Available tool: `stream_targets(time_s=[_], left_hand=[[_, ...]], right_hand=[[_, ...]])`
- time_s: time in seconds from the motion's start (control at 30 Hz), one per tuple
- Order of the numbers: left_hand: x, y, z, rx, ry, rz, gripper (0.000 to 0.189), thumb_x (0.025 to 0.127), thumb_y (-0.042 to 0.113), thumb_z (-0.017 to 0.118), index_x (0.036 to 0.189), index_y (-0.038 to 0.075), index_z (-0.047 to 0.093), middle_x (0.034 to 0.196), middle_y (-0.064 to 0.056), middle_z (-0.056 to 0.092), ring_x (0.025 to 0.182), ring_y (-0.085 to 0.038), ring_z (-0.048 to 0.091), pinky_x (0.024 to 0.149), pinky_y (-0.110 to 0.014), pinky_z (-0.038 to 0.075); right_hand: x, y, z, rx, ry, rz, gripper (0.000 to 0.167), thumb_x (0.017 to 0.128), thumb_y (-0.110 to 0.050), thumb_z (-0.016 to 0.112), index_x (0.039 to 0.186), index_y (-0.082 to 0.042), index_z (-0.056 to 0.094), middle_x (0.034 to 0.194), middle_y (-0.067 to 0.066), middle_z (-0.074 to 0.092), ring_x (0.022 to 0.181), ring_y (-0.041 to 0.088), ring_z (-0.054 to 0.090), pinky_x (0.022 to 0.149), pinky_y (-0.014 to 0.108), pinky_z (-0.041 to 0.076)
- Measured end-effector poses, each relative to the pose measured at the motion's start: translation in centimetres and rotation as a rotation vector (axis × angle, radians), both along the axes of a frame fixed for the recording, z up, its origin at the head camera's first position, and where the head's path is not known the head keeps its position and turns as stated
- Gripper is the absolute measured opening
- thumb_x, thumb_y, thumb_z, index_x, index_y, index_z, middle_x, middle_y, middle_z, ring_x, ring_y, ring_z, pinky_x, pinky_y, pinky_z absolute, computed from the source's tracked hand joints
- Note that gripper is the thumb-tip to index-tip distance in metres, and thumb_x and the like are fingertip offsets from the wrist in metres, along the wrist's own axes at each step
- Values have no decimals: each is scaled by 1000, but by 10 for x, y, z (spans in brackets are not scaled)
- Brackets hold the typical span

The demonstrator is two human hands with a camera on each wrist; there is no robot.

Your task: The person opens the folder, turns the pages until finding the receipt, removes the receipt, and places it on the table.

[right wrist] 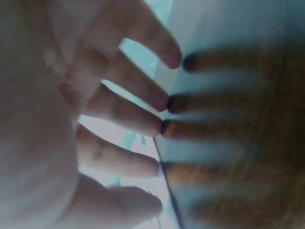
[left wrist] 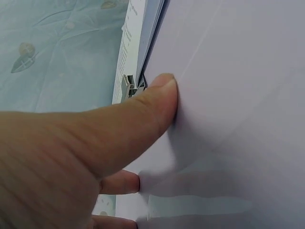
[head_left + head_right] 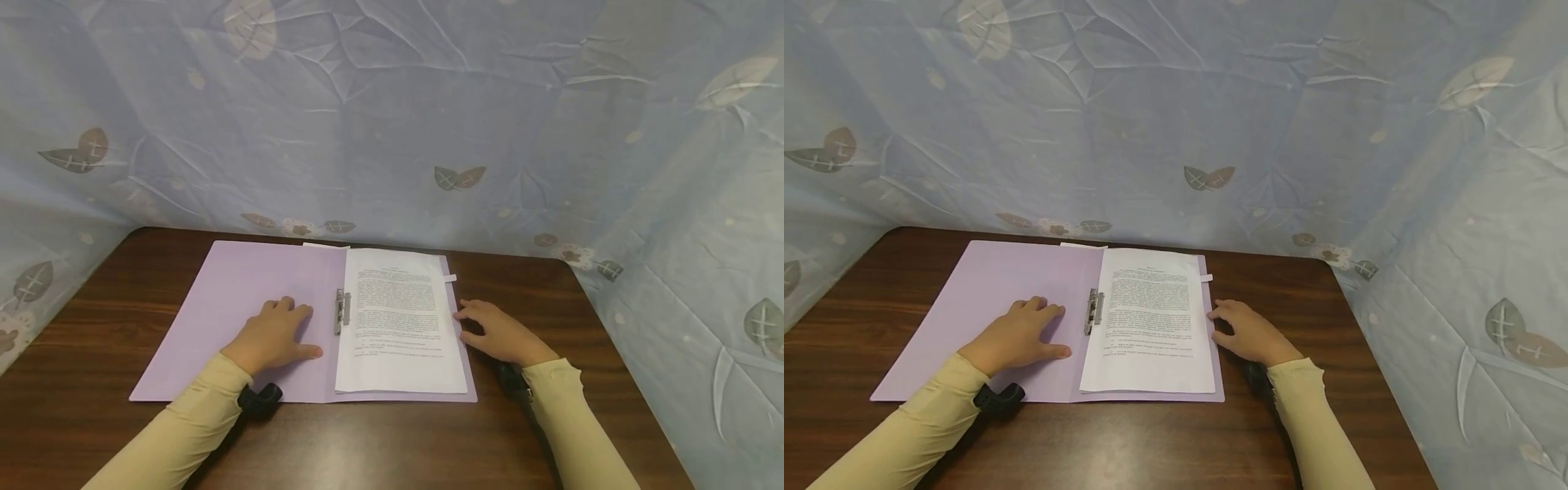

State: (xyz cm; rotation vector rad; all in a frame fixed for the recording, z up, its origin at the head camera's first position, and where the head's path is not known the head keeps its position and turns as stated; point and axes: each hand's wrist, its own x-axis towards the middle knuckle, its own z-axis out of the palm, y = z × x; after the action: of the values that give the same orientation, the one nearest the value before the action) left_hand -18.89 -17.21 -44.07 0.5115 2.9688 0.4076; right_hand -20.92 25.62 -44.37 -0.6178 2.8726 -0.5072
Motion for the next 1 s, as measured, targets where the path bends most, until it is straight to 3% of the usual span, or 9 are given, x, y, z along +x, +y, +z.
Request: stream_targets(time_s=[0.17, 0.27, 0.5, 0.67, 1.0], left_hand=[[0, 1, 2, 8, -1, 1, 83, 82, 56, 82, 141, 2, 58, 138, -33, 53, 127, -57, 49, 92, -72, 49], [0, 4, 2, 7, -10, 1, 84, 82, 57, 82, 141, 2, 58, 138, -33, 52, 127, -58, 49, 91, -72, 49], [-1, 5, 2, 18, -25, 12, 85, 82, 56, 82, 143, 2, 57, 140, -34, 51, 129, -59, 47, 92, -74, 47], [1, 2, 1, 14, -30, 20, 86, 82, 56, 82, 143, 2, 56, 140, -34, 50, 130, -60, 46, 93, -75, 46], [-1, 0, -2, 23, -35, 16, 86, 82, 56, 82, 144, 3, 56, 141, -35, 49, 130, -59, 46, 94, -75, 46]], right_hand=[[-6, 0, -1, 10, 144, -58, 31, 98, -19, 70, 126, -7, 70, 137, 16, 63, 130, 36, 58, 109, 57, 46], [-11, -2, 4, -17, 194, -111, 27, 98, -18, 69, 122, -9, 71, 130, 11, 67, 124, 32, 62, 105, 54, 49], [-37, -18, 25, -186, 257, -185, 27, 99, -13, 64, 124, -4, 68, 124, 12, 67, 114, 32, 64, 100, 52, 51], [-62, -35, 31, -256, 220, -221, 38, 99, -15, 64, 134, -1, 60, 128, 17, 64, 119, 34, 62, 104, 51, 49], [-101, -46, 21, -185, 100, -225, 42, 102, -18, 63, 139, 2, 59, 141, 22, 56, 131, 37, 52, 113, 54, 41]])
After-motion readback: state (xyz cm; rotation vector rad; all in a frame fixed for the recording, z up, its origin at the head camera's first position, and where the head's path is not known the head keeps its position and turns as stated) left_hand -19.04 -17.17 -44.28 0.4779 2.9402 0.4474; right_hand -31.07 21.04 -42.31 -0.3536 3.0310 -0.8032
